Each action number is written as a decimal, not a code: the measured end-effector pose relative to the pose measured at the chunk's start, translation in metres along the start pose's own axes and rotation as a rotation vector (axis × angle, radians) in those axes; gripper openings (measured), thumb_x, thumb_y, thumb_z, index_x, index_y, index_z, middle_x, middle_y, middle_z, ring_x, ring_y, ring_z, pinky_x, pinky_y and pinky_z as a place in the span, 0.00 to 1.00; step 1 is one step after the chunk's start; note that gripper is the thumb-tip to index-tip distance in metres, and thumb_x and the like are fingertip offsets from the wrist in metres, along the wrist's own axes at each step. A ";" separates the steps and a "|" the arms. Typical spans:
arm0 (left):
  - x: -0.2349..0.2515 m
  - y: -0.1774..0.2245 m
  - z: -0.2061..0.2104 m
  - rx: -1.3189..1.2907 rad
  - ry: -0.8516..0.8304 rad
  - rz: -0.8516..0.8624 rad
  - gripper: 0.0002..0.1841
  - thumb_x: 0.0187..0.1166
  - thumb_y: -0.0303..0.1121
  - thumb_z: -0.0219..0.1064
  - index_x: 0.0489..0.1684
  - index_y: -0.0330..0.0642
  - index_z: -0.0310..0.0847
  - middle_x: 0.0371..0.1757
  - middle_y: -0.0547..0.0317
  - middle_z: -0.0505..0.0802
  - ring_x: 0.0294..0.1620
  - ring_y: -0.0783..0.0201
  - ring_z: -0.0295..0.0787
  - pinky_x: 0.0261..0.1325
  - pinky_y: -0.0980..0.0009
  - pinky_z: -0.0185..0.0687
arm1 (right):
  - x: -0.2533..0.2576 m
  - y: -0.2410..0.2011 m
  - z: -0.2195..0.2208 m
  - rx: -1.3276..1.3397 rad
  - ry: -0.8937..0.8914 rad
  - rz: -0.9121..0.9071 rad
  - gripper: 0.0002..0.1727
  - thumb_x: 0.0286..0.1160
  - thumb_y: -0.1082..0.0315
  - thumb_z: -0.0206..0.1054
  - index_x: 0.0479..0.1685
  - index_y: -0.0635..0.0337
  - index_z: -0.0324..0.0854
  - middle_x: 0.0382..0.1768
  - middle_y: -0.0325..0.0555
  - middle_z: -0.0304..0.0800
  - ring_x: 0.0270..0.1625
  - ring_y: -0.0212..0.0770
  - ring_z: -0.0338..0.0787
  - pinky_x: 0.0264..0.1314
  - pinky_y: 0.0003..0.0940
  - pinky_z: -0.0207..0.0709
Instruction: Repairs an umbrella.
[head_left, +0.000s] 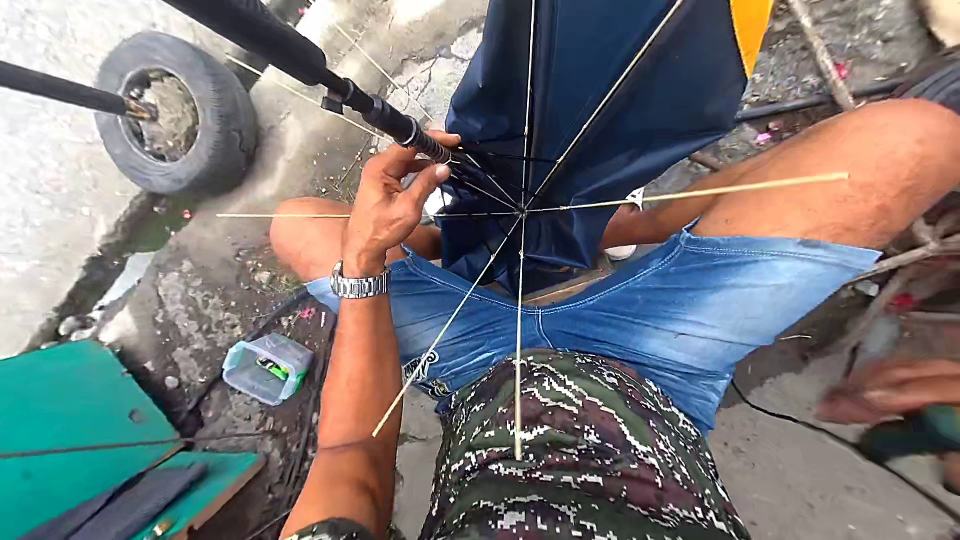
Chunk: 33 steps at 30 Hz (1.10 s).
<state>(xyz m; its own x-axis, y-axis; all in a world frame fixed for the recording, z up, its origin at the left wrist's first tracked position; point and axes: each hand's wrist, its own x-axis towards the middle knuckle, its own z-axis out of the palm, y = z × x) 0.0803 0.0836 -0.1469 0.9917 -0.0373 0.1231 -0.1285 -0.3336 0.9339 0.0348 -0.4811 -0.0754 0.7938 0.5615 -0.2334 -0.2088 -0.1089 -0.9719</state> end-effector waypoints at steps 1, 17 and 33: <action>-0.002 0.000 0.001 -0.012 0.002 0.009 0.17 0.85 0.29 0.65 0.69 0.33 0.82 0.68 0.50 0.91 0.67 0.57 0.90 0.72 0.59 0.86 | 0.028 -0.014 0.022 -0.085 -0.191 -0.031 0.25 0.79 0.49 0.70 0.69 0.52 0.83 0.57 0.44 0.93 0.56 0.42 0.93 0.60 0.41 0.89; -0.025 -0.003 0.014 0.126 0.125 0.082 0.17 0.82 0.34 0.71 0.64 0.37 0.86 0.63 0.52 0.93 0.61 0.61 0.92 0.67 0.61 0.90 | 0.202 0.016 0.199 -0.737 -0.175 0.149 0.23 0.86 0.56 0.61 0.76 0.52 0.74 0.48 0.44 0.88 0.42 0.39 0.89 0.45 0.46 0.86; -0.018 0.005 0.039 0.234 0.246 0.086 0.16 0.80 0.36 0.73 0.59 0.37 0.89 0.57 0.53 0.94 0.58 0.63 0.92 0.60 0.65 0.93 | 0.209 0.029 0.216 -1.079 0.141 -0.008 0.27 0.81 0.65 0.61 0.80 0.62 0.70 0.56 0.58 0.87 0.60 0.60 0.86 0.56 0.56 0.81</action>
<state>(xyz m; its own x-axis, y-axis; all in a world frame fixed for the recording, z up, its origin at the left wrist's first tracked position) 0.0621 0.0461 -0.1576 0.9425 0.1433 0.3020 -0.1788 -0.5474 0.8176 0.0709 -0.1897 -0.1452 0.8657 0.4737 -0.1619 0.3534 -0.8074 -0.4724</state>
